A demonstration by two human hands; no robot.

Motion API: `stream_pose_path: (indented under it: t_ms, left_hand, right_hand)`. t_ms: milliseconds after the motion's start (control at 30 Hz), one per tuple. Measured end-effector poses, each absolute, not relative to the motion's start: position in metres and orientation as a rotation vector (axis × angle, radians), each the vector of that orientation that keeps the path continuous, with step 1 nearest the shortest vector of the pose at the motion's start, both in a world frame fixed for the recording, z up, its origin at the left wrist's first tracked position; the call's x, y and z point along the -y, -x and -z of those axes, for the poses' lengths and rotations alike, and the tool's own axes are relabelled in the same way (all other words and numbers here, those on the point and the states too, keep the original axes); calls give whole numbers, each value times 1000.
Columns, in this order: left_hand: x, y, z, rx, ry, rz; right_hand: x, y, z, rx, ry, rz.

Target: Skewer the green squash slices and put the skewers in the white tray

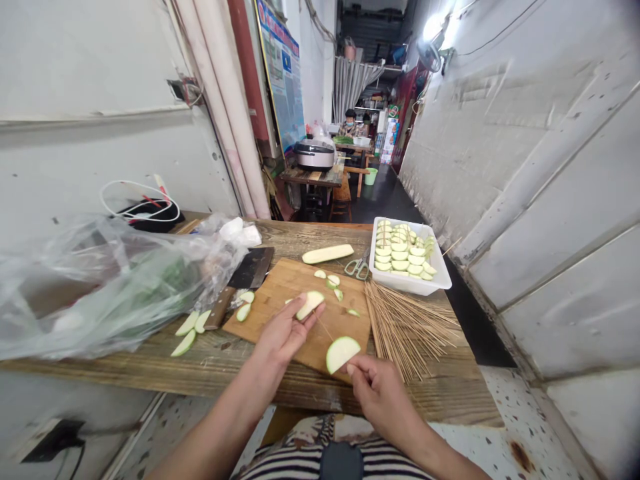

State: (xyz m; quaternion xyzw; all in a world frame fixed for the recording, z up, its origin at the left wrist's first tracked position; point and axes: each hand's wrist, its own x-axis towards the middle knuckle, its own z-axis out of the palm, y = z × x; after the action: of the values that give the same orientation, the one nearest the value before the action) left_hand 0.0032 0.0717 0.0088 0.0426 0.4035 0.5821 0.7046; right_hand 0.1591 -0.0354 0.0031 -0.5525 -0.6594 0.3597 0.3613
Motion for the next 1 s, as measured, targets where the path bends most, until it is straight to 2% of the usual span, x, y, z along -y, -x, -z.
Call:
stream_pose_path:
  t_ms: [267,533,1000]
  left_hand:
    - [-72,-2,-11,-856,-88,-1250]
    - [-76,6,-27,-600,-168,-1167]
    - [-66,-1,-31,-562,-198,-1203]
  right_hand:
    - [34,-158,-5,1668,1400,-952]
    - [35,-157,3,1388,1243,-1389]
    - [38,-155,1,1427,1293,-1303]
